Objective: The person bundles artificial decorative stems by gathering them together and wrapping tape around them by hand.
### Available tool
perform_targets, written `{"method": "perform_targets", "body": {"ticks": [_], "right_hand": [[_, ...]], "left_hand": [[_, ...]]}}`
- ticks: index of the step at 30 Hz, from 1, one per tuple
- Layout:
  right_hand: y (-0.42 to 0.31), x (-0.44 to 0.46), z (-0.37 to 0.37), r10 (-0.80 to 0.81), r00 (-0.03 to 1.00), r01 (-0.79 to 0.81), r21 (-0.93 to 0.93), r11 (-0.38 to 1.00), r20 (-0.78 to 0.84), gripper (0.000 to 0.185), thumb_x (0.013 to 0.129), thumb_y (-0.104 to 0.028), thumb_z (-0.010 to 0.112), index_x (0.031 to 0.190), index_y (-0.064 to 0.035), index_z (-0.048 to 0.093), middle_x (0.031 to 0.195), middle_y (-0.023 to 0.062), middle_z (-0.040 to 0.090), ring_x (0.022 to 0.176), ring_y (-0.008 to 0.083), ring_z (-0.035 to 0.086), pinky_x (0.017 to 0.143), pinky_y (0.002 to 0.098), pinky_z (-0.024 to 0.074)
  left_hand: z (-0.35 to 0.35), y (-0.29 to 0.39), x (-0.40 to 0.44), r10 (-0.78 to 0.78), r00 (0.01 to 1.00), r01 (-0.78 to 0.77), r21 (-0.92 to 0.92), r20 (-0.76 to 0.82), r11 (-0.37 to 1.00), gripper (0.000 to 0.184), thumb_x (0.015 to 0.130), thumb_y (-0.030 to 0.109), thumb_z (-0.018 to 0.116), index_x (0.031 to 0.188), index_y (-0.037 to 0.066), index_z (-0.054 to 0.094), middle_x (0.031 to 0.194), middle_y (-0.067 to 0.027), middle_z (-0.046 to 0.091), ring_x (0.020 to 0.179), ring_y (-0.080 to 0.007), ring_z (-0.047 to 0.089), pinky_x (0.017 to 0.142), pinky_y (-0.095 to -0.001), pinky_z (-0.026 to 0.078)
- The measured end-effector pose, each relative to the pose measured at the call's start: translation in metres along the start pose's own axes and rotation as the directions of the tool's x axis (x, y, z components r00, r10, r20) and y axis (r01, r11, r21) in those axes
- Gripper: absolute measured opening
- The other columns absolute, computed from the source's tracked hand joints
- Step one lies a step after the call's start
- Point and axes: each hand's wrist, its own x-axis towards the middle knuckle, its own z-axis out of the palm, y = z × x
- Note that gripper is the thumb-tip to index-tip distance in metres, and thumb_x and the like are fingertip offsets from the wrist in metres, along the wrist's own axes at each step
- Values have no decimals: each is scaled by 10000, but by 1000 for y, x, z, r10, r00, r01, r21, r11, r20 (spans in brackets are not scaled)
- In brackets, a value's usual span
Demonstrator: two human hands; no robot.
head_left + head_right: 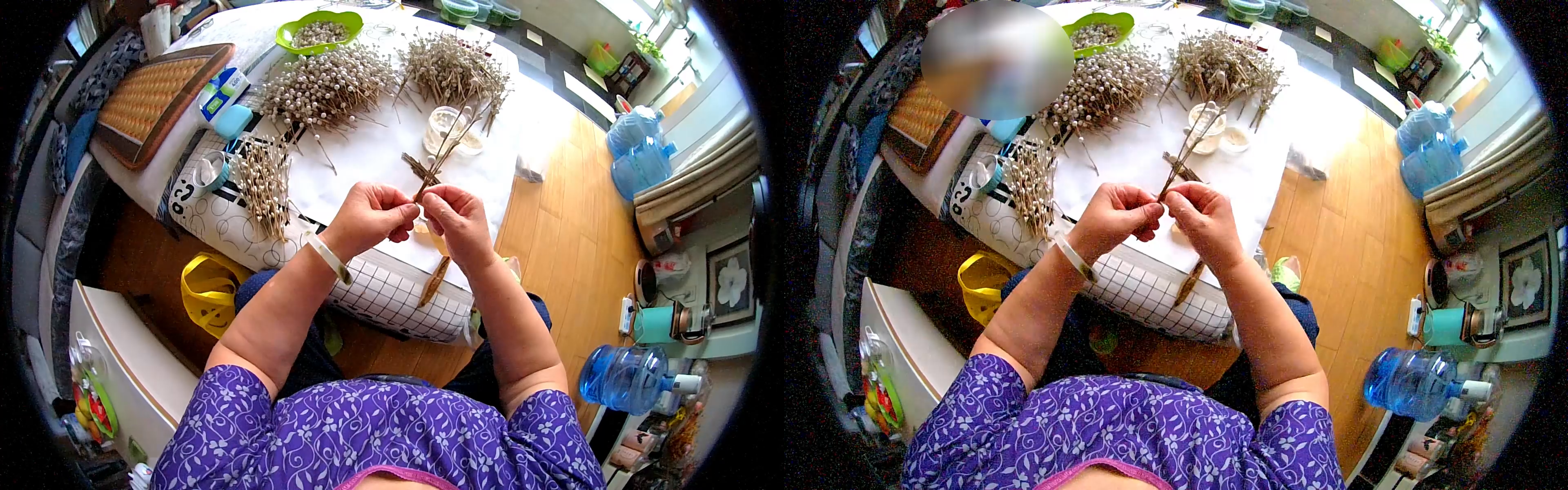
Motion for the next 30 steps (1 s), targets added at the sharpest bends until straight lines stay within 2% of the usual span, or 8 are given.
{"method": "perform_targets", "body": {"ticks": [3,12,15,18,20,21,25,30], "right_hand": [[1,0,1,56,998,-59,83,995,34,95,795,-101,584,783,-7,590,645,-29,541,567,26,471,497,159,365],[10,0,9,-77,996,80,115,990,-36,79,796,-99,597,799,-22,582,648,-14,545,517,22,420,454,164,315],[12,3,3,-55,998,58,182,982,-17,77,790,-88,598,794,-18,566,721,10,579,643,57,508,556,185,400],[5,3,-2,-20,1000,18,182,983,9,85,788,-95,601,798,-18,567,714,23,584,619,64,508,543,182,394],[0,2,-3,15,999,-23,214,977,40,99,790,-105,598,806,-12,569,703,38,590,589,63,503,508,173,375],[3,3,-5,2,999,-12,199,980,52,117,797,-119,592,821,-6,571,696,46,594,552,52,486,472,166,352],[6,3,-5,-32,999,24,189,982,42,126,798,-126,594,819,-3,577,687,39,590,528,40,465,452,164,335],[0,3,-9,55,995,-63,93,994,84,129,795,-128,602,794,0,585,660,12,566,550,43,476,475,161,349]], "left_hand": [[0,-4,1,32,999,-32,35,-6,999,132,782,131,620,749,6,595,631,-33,574,528,-87,538,473,-219,473],[4,-5,1,41,998,-40,33,-40,999,153,791,158,616,765,7,600,636,-36,577,535,-81,538,474,-209,472],[2,-1,0,28,999,-27,40,-29,999,157,798,163,605,774,8,600,636,-46,580,538,-94,547,482,-222,478],[2,6,-2,6,995,-4,-14,99,1000,179,823,184,572,805,7,593,655,-56,585,540,-115,559,498,-231,483],[4,14,-4,-149,981,175,-232,127,957,197,841,198,541,842,6,583,672,-56,584,546,-127,564,515,-235,484],[1,10,-2,-138,979,171,-235,150,957,197,846,198,530,865,7,575,681,-56,581,548,-133,564,517,-242,482],[-3,5,0,-124,969,154,-130,213,979,188,831,192,553,854,8,578,674,-54,579,539,-132,557,513,-249,479],[-2,5,-2,-73,989,84,-89,126,993,171,790,178,611,796,8,595,639,-54,581,519,-122,549,489,-236,471]]}}
